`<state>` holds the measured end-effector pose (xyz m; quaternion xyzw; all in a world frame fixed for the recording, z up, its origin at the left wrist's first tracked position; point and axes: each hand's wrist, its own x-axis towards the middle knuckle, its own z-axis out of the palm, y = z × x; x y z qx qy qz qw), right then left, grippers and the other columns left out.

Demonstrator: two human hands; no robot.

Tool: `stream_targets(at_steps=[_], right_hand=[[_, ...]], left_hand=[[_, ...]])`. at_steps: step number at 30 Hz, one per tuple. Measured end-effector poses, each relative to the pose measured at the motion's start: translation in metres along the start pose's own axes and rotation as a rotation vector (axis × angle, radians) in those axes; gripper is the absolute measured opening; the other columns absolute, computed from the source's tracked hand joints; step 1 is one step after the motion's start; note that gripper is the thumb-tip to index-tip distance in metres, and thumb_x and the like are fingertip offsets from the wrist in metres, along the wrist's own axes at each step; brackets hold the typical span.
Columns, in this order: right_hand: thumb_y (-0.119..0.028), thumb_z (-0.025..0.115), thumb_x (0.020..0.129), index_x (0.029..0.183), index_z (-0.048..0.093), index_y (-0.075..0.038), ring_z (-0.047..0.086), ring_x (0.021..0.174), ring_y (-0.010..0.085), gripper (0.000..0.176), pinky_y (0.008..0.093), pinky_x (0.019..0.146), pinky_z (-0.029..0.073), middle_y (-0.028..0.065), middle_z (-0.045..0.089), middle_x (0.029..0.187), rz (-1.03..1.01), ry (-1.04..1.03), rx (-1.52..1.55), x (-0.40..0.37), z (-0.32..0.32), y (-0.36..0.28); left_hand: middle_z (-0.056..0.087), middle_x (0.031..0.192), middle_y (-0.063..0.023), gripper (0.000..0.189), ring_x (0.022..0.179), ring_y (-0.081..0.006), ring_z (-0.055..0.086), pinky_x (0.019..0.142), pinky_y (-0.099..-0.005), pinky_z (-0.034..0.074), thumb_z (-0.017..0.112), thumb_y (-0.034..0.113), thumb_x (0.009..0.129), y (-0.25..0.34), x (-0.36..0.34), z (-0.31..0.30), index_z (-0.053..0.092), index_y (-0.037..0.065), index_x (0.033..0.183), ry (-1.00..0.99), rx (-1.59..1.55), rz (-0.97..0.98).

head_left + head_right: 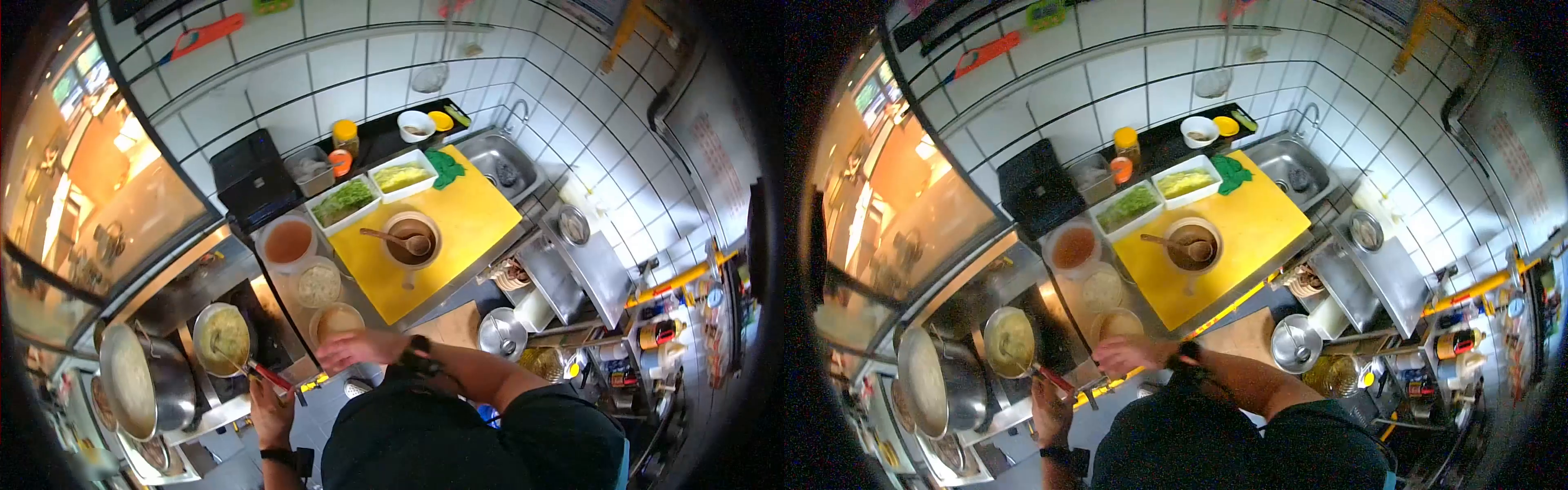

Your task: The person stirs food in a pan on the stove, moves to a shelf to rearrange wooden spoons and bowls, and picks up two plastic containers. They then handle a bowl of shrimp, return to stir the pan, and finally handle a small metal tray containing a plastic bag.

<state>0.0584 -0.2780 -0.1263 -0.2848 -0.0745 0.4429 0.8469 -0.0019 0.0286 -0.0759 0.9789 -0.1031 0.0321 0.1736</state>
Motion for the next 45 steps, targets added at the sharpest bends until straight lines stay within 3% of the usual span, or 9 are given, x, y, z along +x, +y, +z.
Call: stream_targets(at_steps=[2, 10, 15, 18, 21, 27, 33, 41, 45], right_hand=[[-0.030, 0.044, 0.105, 0.134, 0.052, -0.005, 0.061, 0.116, 0.0194, 0.039, 0.0334, 0.096, 0.049, 0.0074, 0.057, 0.133, -0.151, 0.194, -0.490, -0.056, 0.025, -0.047], [-0.027, 0.071, 0.092, 0.125, 0.059, -0.006, 0.066, 0.093, 0.0160, 0.041, 0.0315, 0.081, 0.050, 0.0042, 0.065, 0.114, -0.499, 1.220, -0.416, -0.211, -0.083, -0.150], [-0.027, 0.079, 0.084, 0.133, 0.055, -0.005, 0.065, 0.089, 0.0134, 0.059, 0.0270, 0.070, 0.050, 0.0087, 0.065, 0.109, -0.472, 1.416, -0.773, -0.240, -0.226, -0.222], [-0.019, 0.078, 0.083, 0.136, 0.054, -0.007, 0.063, 0.103, 0.0211, 0.060, 0.0360, 0.084, 0.051, 0.0108, 0.061, 0.124, -0.388, 1.314, -1.020, -0.246, -0.348, -0.276], [-0.018, 0.079, 0.077, 0.136, 0.054, -0.006, 0.053, 0.124, 0.0332, 0.066, 0.0400, 0.104, 0.045, 0.0184, 0.057, 0.132, -0.379, 1.471, -1.701, -0.212, -0.359, -0.332], [-0.031, 0.068, 0.090, 0.156, 0.024, -0.015, 0.038, 0.136, 0.0423, 0.081, 0.0506, 0.111, 0.038, 0.0225, 0.039, 0.152, -0.235, 1.154, -1.886, -0.170, -0.386, -0.398], [-0.023, 0.063, 0.093, 0.136, 0.054, -0.006, 0.062, 0.103, 0.0427, 0.047, 0.0511, 0.088, 0.052, 0.0260, 0.067, 0.107, 0.011, 1.230, -2.009, -0.183, -0.418, -0.393], [-0.031, 0.063, 0.091, 0.104, 0.064, 0.002, 0.061, 0.092, 0.0467, 0.035, 0.0523, 0.079, 0.048, 0.0263, 0.065, 0.095, -0.307, 1.149, -1.963, -0.323, -0.443, -0.308], [-0.026, 0.061, 0.093, 0.107, 0.061, 0.002, 0.059, 0.091, 0.0350, 0.031, 0.0446, 0.079, 0.046, 0.0191, 0.063, 0.098, -0.099, 1.262, -1.620, -0.372, -0.371, -0.288]], left_hand=[[0.048, 0.133, -0.0317, 0.074, 0.115, -0.0475, 0.055, 0.091, -0.0485, 0.051, 0.084, 0.030, 0.071, 0.004, -0.002, 0.011, 0.052, -0.004, 0.129, 0.000, -0.009, -0.015], [0.038, 0.144, -0.0307, 0.076, 0.133, -0.0480, 0.039, 0.111, -0.0532, 0.032, 0.079, 0.020, 0.075, 0.053, 0.011, -0.013, 0.045, -0.004, 0.139, 0.159, -0.027, -0.015], [0.057, 0.126, -0.0245, 0.057, 0.111, -0.0370, 0.060, 0.093, -0.0417, 0.051, 0.071, 0.004, 0.082, 0.116, 0.031, 0.002, 0.051, -0.004, 0.134, 0.158, -0.288, -0.295], [0.063, 0.115, -0.0198, 0.051, 0.098, -0.0300, 0.066, 0.082, -0.0371, 0.055, 0.071, 0.000, 0.081, 0.167, 0.052, 0.025, 0.054, -0.004, 0.129, 0.153, -0.437, -0.341], [0.067, 0.103, -0.0157, 0.044, 0.087, -0.0254, 0.069, 0.076, -0.0359, 0.056, 0.075, 0.003, 0.081, 0.226, 0.078, 0.028, 0.060, -0.003, 0.122, 0.084, -0.431, -0.369], [0.068, 0.102, -0.0167, 0.038, 0.089, -0.0270, 0.070, 0.079, -0.0363, 0.055, 0.074, 0.005, 0.083, 0.297, 0.109, 0.013, 0.063, -0.002, 0.119, 0.034, -0.397, -0.436], [0.070, 0.101, -0.0166, 0.031, 0.086, -0.0246, 0.072, 0.075, -0.0339, 0.056, 0.074, 0.006, 0.086, 0.303, 0.118, 0.016, 0.065, -0.003, 0.114, 0.121, -0.449, -0.412], [0.071, 0.098, -0.0161, 0.026, 0.085, -0.0251, 0.072, 0.074, -0.0328, 0.057, 0.073, 0.013, 0.089, 0.290, 0.150, 0.049, 0.068, -0.002, 0.110, 0.109, -0.672, -0.350], [0.071, 0.100, -0.0173, 0.032, 0.083, -0.0249, 0.072, 0.073, -0.0336, 0.057, 0.070, 0.023, 0.093, 0.290, 0.175, 0.049, 0.068, -0.002, 0.114, 0.035, -0.665, -0.243]])
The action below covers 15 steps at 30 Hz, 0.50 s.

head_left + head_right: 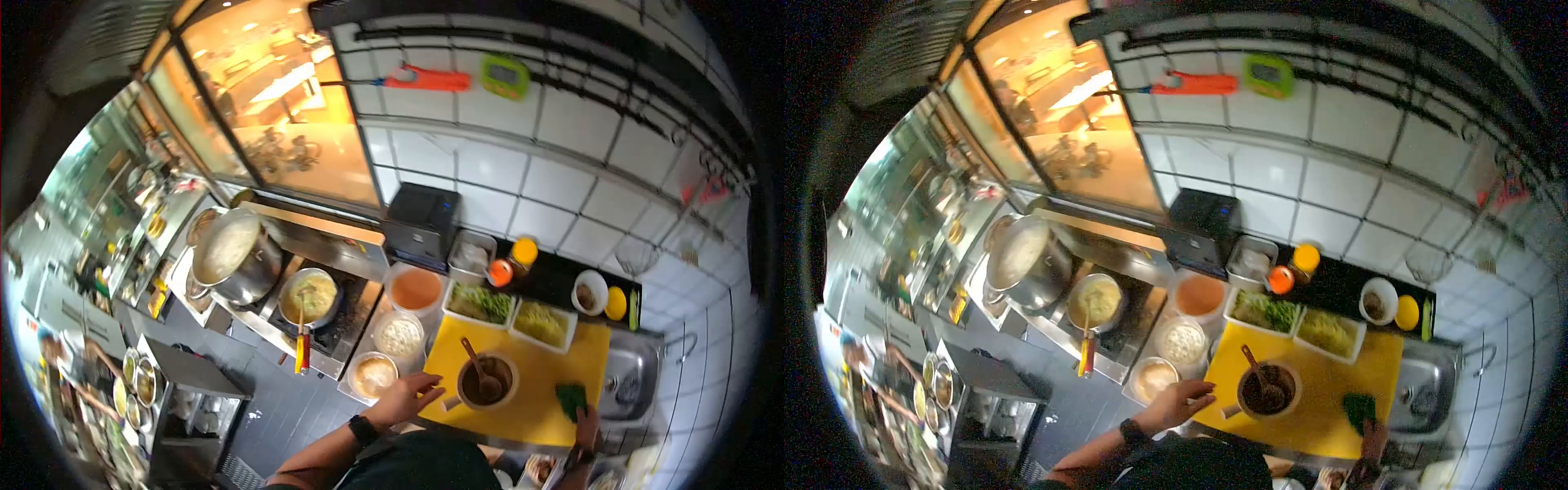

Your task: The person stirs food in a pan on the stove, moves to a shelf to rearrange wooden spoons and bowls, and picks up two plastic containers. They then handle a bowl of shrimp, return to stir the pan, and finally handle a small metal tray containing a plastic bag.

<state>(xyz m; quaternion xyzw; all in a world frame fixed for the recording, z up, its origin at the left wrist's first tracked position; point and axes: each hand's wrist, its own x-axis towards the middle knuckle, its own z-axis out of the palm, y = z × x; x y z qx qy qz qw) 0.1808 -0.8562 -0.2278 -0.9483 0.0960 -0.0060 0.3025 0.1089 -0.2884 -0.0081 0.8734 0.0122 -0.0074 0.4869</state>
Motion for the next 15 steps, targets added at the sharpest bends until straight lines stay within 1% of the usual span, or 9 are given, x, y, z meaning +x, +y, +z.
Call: stream_targets(at_steps=[1, 4, 5, 7, 8, 10, 11, 13, 15], right_hand=[[-0.025, 0.060, 0.094, 0.105, 0.060, 0.002, 0.057, 0.087, 0.0303, 0.029, 0.0415, 0.077, 0.046, 0.0160, 0.061, 0.094, 0.088, -0.003, 0.118, -0.014, -0.015, -0.019], [-0.021, 0.057, 0.097, 0.101, 0.057, 0.000, 0.053, 0.076, 0.0165, 0.022, 0.0319, 0.069, 0.044, 0.0066, 0.056, 0.084, 0.314, -0.066, 0.441, -0.058, -0.080, -0.115], [-0.018, 0.064, 0.091, 0.099, 0.060, 0.002, 0.055, 0.075, 0.0168, 0.022, 0.0310, 0.068, 0.045, 0.0080, 0.058, 0.085, 0.282, -0.059, 0.670, -0.065, -0.087, -0.104], [-0.015, 0.054, 0.101, 0.129, 0.054, 0.002, 0.065, 0.091, 0.0201, 0.033, 0.0320, 0.078, 0.053, 0.0116, 0.067, 0.109, 0.240, -0.165, 0.932, -0.102, -0.134, -0.175], [-0.015, 0.054, 0.101, 0.129, 0.054, 0.002, 0.065, 0.091, 0.0201, 0.033, 0.0320, 0.078, 0.053, 0.0116, 0.067, 0.109, 0.227, -0.158, 0.929, -0.114, -0.155, -0.209], [-0.012, 0.056, 0.098, 0.124, 0.058, 0.004, 0.064, 0.089, 0.0191, 0.031, 0.0345, 0.077, 0.052, 0.0107, 0.067, 0.108, 0.029, -0.219, 0.745, -0.129, -0.183, -0.263], [-0.012, 0.056, 0.098, 0.124, 0.058, 0.004, 0.064, 0.089, 0.0191, 0.031, 0.0345, 0.077, 0.052, 0.0107, 0.067, 0.108, 0.027, -0.216, 0.740, -0.131, -0.184, -0.273], [-0.013, 0.057, 0.096, 0.123, 0.060, 0.004, 0.064, 0.096, 0.0199, 0.032, 0.0339, 0.080, 0.053, 0.0126, 0.066, 0.111, -0.191, -0.391, 0.909, -0.132, -0.181, -0.286], [-0.019, 0.058, 0.097, 0.125, 0.060, 0.003, 0.063, 0.103, 0.0236, 0.035, 0.0335, 0.086, 0.052, 0.0176, 0.066, 0.117, -0.392, -0.245, 0.613, -0.129, -0.159, -0.321]], left_hand=[[0.070, 0.111, -0.0174, 0.038, 0.094, -0.0244, 0.071, 0.081, -0.0347, 0.056, 0.066, 0.029, 0.096, 0.009, 0.006, -0.005, 0.065, -0.001, 0.120, -0.104, -0.042, -0.049], [0.070, 0.111, -0.0182, 0.041, 0.093, -0.0244, 0.071, 0.080, -0.0354, 0.057, 0.067, 0.030, 0.096, 0.016, 0.022, 0.002, 0.063, -0.001, 0.122, -0.167, -0.192, -0.023], [0.070, 0.109, -0.0182, 0.043, 0.093, -0.0239, 0.071, 0.080, -0.0346, 0.056, 0.067, 0.030, 0.095, 0.026, 0.026, 0.001, 0.062, -0.002, 0.123, -0.280, -0.202, 0.002], [0.070, 0.107, -0.0182, 0.045, 0.093, -0.0235, 0.071, 0.080, -0.0338, 0.056, 0.067, 0.031, 0.095, 0.038, 0.030, 0.004, 0.061, -0.003, 0.123, -0.391, -0.212, 0.041], [0.070, 0.106, -0.0176, 0.045, 0.093, -0.0230, 0.070, 0.080, -0.0332, 0.055, 0.067, 0.031, 0.096, 0.042, 0.029, 0.008, 0.060, -0.004, 0.124, -0.457, -0.245, 0.152], [0.069, 0.103, -0.0156, 0.049, 0.093, -0.0216, 0.066, 0.082, -0.0328, 0.053, 0.066, 0.030, 0.097, 0.048, 0.036, 0.017, 0.056, -0.005, 0.129, -0.707, -0.167, 0.274], [0.069, 0.103, -0.0156, 0.049, 0.093, -0.0216, 0.066, 0.082, -0.0328, 0.053, 0.066, 0.030, 0.097, 0.053, 0.034, 0.018, 0.056, -0.005, 0.129, -0.706, -0.171, 0.278], [0.065, 0.086, -0.0106, 0.042, 0.081, -0.0166, 0.063, 0.075, -0.0324, 0.051, 0.065, 0.037, 0.096, 0.071, 0.021, 0.022, 0.062, 0.001, 0.117, -0.707, -0.444, 0.325], [0.066, 0.087, -0.0096, 0.045, 0.083, -0.0154, 0.063, 0.076, -0.0317, 0.051, 0.064, 0.039, 0.097, 0.091, 0.011, 0.012, 0.061, 0.000, 0.119, -0.750, -0.505, 0.249]])
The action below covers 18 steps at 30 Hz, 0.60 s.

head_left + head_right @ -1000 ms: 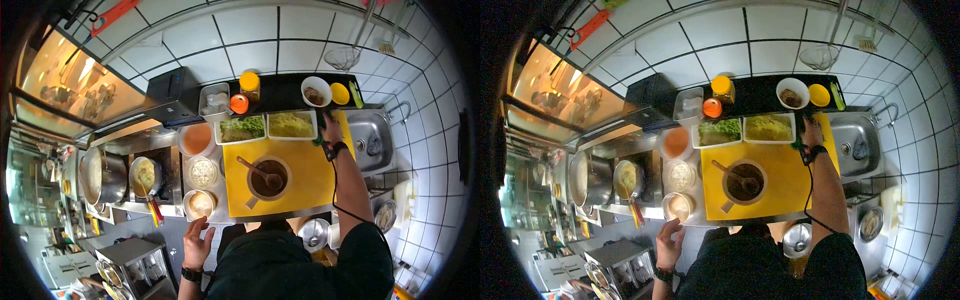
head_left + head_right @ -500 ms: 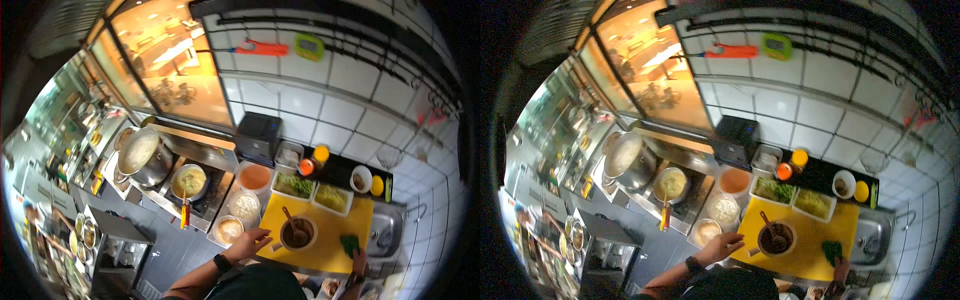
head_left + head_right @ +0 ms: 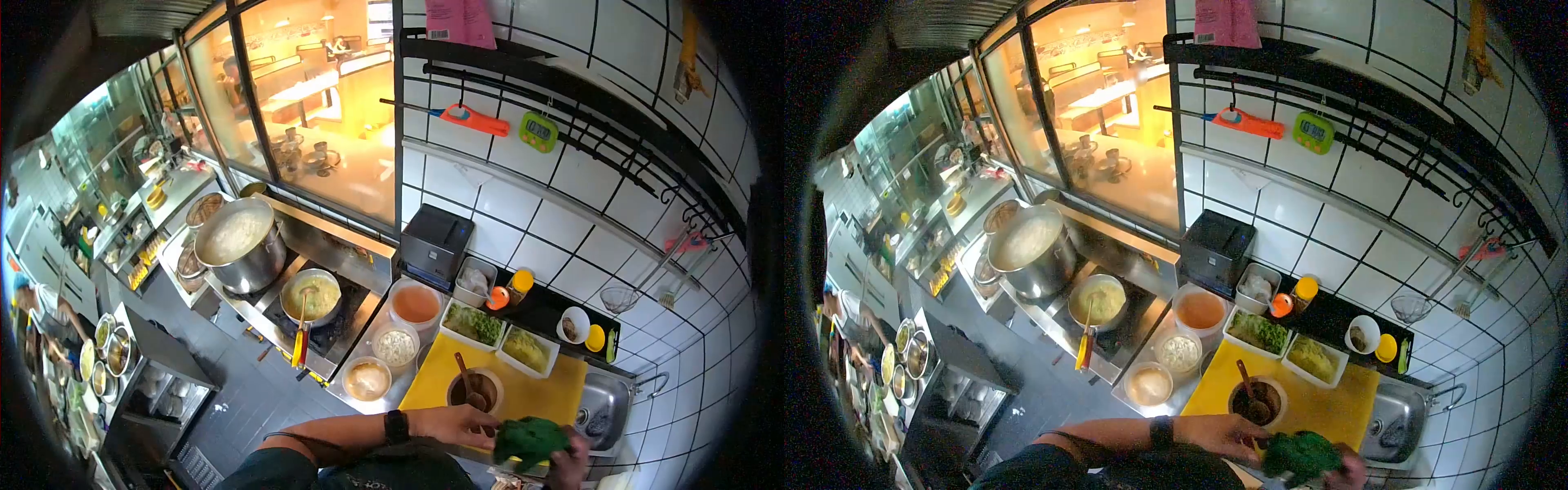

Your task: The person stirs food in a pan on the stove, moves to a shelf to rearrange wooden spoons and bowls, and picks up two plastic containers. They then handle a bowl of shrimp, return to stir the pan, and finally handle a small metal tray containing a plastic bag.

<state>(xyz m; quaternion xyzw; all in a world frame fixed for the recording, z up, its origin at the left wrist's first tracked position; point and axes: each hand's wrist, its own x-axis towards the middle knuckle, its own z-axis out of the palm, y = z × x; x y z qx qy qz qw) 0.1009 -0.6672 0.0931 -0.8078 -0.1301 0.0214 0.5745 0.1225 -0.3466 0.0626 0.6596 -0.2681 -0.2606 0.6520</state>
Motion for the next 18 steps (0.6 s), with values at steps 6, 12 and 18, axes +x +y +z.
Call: stream_targets(at_steps=[6, 12, 18], right_hand=[[-0.016, 0.078, 0.082, 0.098, 0.069, 0.003, 0.067, 0.086, 0.0271, 0.026, 0.0331, 0.076, 0.053, 0.0140, 0.067, 0.095, -0.198, -0.553, 0.027, 0.090, 0.097, -0.008], [-0.021, 0.077, 0.087, 0.094, 0.067, 0.001, 0.060, 0.068, 0.0153, 0.025, 0.0302, 0.065, 0.049, 0.0093, 0.063, 0.076, -0.272, -0.963, 0.029, 0.103, 0.174, -0.058], [-0.019, 0.066, 0.097, 0.096, 0.068, 0.002, 0.052, 0.077, 0.0033, 0.021, 0.0234, 0.072, 0.046, -0.0035, 0.061, 0.081, 0.243, -1.224, 0.452, 0.061, 0.261, -0.064]], left_hand=[[0.069, 0.101, -0.0095, 0.050, 0.088, -0.0131, 0.061, 0.080, -0.0322, 0.052, 0.060, 0.041, 0.099, 0.023, -0.044, 0.012, 0.059, -0.002, 0.124, 0.206, -0.062, -0.128], [0.068, 0.091, 0.0025, 0.029, 0.082, -0.0019, 0.054, 0.073, -0.0236, 0.048, 0.060, 0.025, 0.101, -0.020, -0.117, 0.056, 0.066, 0.003, 0.119, 0.806, 0.027, -0.096], [0.069, 0.094, 0.0037, 0.026, 0.085, -0.0027, 0.056, 0.076, -0.0221, 0.049, 0.063, 0.019, 0.100, 0.002, -0.198, 0.094, 0.068, 0.005, 0.120, 1.104, -0.294, -0.161]])
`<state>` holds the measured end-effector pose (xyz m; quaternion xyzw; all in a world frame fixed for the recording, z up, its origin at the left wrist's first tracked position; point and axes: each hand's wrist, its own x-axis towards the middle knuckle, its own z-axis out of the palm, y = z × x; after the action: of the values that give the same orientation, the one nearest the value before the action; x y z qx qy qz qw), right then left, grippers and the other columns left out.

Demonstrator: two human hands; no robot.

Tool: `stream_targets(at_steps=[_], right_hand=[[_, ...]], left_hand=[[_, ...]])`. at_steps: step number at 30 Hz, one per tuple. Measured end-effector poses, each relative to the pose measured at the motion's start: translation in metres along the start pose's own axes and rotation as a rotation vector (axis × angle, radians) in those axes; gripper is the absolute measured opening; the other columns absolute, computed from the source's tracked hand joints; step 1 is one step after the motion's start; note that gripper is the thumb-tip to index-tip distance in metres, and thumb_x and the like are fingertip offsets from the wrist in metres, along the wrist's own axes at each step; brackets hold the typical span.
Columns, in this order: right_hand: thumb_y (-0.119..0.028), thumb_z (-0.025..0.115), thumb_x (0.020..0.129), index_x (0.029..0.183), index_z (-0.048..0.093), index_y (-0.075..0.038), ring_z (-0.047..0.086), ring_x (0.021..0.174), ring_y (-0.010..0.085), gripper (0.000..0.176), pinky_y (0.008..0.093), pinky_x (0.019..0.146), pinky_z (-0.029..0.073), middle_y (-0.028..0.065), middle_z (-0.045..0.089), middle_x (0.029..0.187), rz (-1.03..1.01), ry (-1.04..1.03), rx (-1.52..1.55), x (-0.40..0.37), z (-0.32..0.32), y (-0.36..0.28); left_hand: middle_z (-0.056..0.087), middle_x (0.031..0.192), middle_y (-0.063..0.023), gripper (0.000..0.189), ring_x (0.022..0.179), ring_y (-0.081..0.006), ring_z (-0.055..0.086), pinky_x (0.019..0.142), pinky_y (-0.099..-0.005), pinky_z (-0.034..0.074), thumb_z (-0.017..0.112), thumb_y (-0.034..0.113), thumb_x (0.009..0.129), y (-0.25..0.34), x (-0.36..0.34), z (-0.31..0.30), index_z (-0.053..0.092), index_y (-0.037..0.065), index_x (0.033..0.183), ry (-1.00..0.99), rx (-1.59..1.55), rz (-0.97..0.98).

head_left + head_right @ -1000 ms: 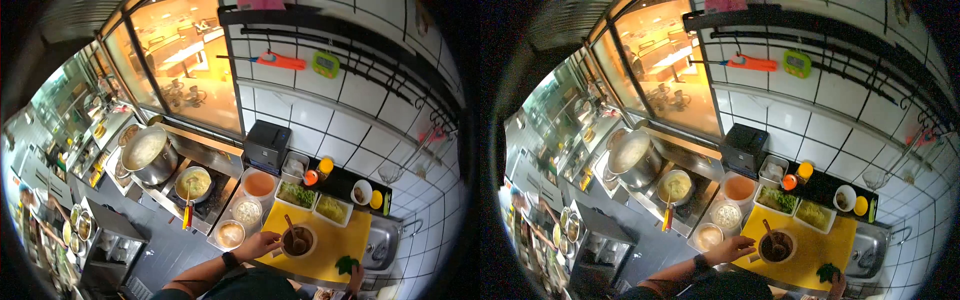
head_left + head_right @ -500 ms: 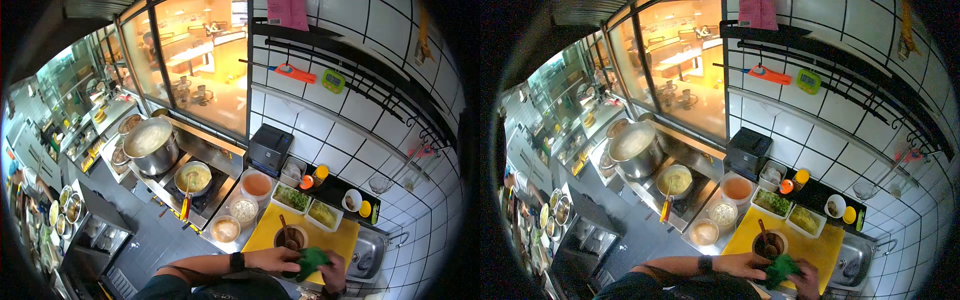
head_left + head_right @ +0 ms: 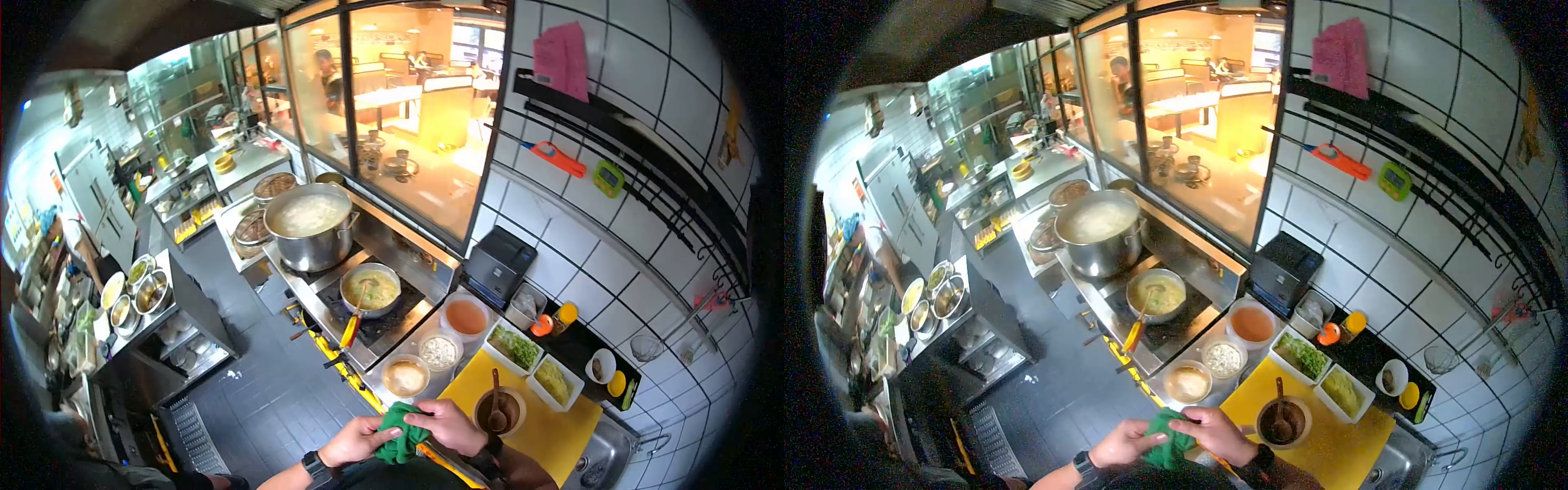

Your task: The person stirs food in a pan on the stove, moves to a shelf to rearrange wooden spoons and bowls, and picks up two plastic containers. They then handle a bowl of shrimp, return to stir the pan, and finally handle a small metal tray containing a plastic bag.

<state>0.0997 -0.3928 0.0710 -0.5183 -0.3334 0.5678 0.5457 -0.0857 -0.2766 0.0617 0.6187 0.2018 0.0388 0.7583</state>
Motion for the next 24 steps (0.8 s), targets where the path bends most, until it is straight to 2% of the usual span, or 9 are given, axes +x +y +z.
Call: stream_targets(at_steps=[2, 5, 8, 12, 14, 16, 20, 22, 24], right_hand=[[-0.018, 0.060, 0.101, 0.103, 0.068, 0.002, 0.054, 0.083, 0.0034, 0.022, 0.0222, 0.077, 0.046, -0.0041, 0.064, 0.089, 0.034, -0.072, 0.045, 0.022, 0.007, 0.032], [-0.016, 0.058, 0.101, 0.116, 0.066, 0.002, 0.060, 0.089, 0.0059, 0.024, 0.0225, 0.082, 0.048, -0.0013, 0.068, 0.099, 0.054, -0.120, 0.255, 0.044, 0.039, 0.033], [-0.016, 0.058, 0.101, 0.115, 0.066, 0.001, 0.059, 0.087, 0.0062, 0.023, 0.0229, 0.079, 0.049, -0.0020, 0.066, 0.099, -0.013, -0.137, 0.157, 0.068, 0.064, 0.044], [-0.017, 0.067, 0.096, 0.096, 0.067, 0.002, 0.051, 0.074, 0.0037, 0.019, 0.0241, 0.065, 0.044, -0.0046, 0.059, 0.078, -0.065, -0.097, -0.245, 0.096, 0.116, 0.045], [-0.019, 0.073, 0.091, 0.084, 0.065, 0.001, 0.048, 0.067, 0.0037, 0.022, 0.0254, 0.058, 0.042, -0.0023, 0.056, 0.068, -0.120, -0.083, -0.441, 0.110, 0.146, 0.039], [-0.018, 0.077, 0.087, 0.082, 0.065, 0.001, 0.048, 0.065, 0.0040, 0.023, 0.0256, 0.056, 0.042, -0.0027, 0.057, 0.067, -0.169, -0.028, -0.586, 0.123, 0.167, 0.043], [-0.012, 0.079, 0.085, 0.073, 0.064, -0.002, 0.048, 0.063, 0.0028, 0.021, 0.0237, 0.055, 0.041, -0.0052, 0.058, 0.067, -0.130, 0.054, -0.469, 0.147, 0.199, 0.045], [-0.011, 0.077, 0.086, 0.072, 0.064, -0.002, 0.047, 0.063, 0.0023, 0.021, 0.0226, 0.056, 0.041, -0.0058, 0.058, 0.067, -0.049, 0.067, -0.422, 0.152, 0.209, 0.044], [-0.010, 0.074, 0.089, 0.077, 0.067, 0.000, 0.049, 0.065, 0.0025, 0.017, 0.0229, 0.059, 0.042, -0.0052, 0.060, 0.070, -0.043, 0.042, -0.361, 0.160, 0.214, 0.051]], left_hand=[[0.070, 0.097, 0.0025, 0.026, 0.088, -0.0042, 0.058, 0.079, -0.0243, 0.051, 0.063, 0.017, 0.099, 0.005, -0.022, -0.018, 0.068, 0.005, 0.121, 0.028, -0.003, -0.047], [0.070, 0.101, 0.0002, 0.026, 0.093, -0.0045, 0.058, 0.085, -0.0243, 0.050, 0.061, 0.016, 0.100, -0.012, -0.048, -0.048, 0.066, -0.001, 0.121, 0.117, 0.100, 0.076], [0.070, 0.104, -0.0007, 0.029, 0.096, -0.0058, 0.059, 0.087, -0.0248, 0.050, 0.064, 0.015, 0.098, -0.030, -0.065, -0.085, 0.064, -0.002, 0.122, 0.166, 0.057, 0.114], [0.067, 0.112, -0.0012, 0.039, 0.100, -0.0088, 0.060, 0.089, -0.0257, 0.049, 0.067, 0.020, 0.097, -0.030, -0.097, -0.132, 0.057, 0.001, 0.130, 0.169, -0.164, 0.035], [0.067, 0.113, -0.0013, 0.040, 0.099, -0.0080, 0.060, 0.088, -0.0250, 0.050, 0.065, 0.023, 0.098, -0.023, -0.107, -0.149, 0.056, 0.002, 0.131, 0.133, -0.121, 0.146], [0.067, 0.109, 0.0002, 0.037, 0.095, -0.0060, 0.059, 0.085, -0.0244, 0.050, 0.063, 0.025, 0.099, -0.031, -0.116, -0.166, 0.059, 0.002, 0.128, 0.174, -0.095, 0.178], [0.067, 0.096, 0.0044, 0.030, 0.086, -0.0031, 0.057, 0.078, -0.0229, 0.051, 0.061, 0.024, 0.101, -0.028, -0.143, -0.196, 0.063, 0.004, 0.123, 0.260, -0.088, 0.132], [0.066, 0.088, 0.0058, 0.026, 0.080, -0.0010, 0.054, 0.073, -0.0218, 0.049, 0.060, 0.023, 0.101, -0.036, -0.155, -0.205, 0.066, 0.004, 0.117, 0.210, -0.179, 0.163], [0.066, 0.088, 0.0046, 0.024, 0.081, -0.0015, 0.053, 0.073, -0.0234, 0.049, 0.059, 0.022, 0.102, -0.037, -0.164, -0.213, 0.066, 0.002, 0.115, 0.250, -0.183, 0.191]])
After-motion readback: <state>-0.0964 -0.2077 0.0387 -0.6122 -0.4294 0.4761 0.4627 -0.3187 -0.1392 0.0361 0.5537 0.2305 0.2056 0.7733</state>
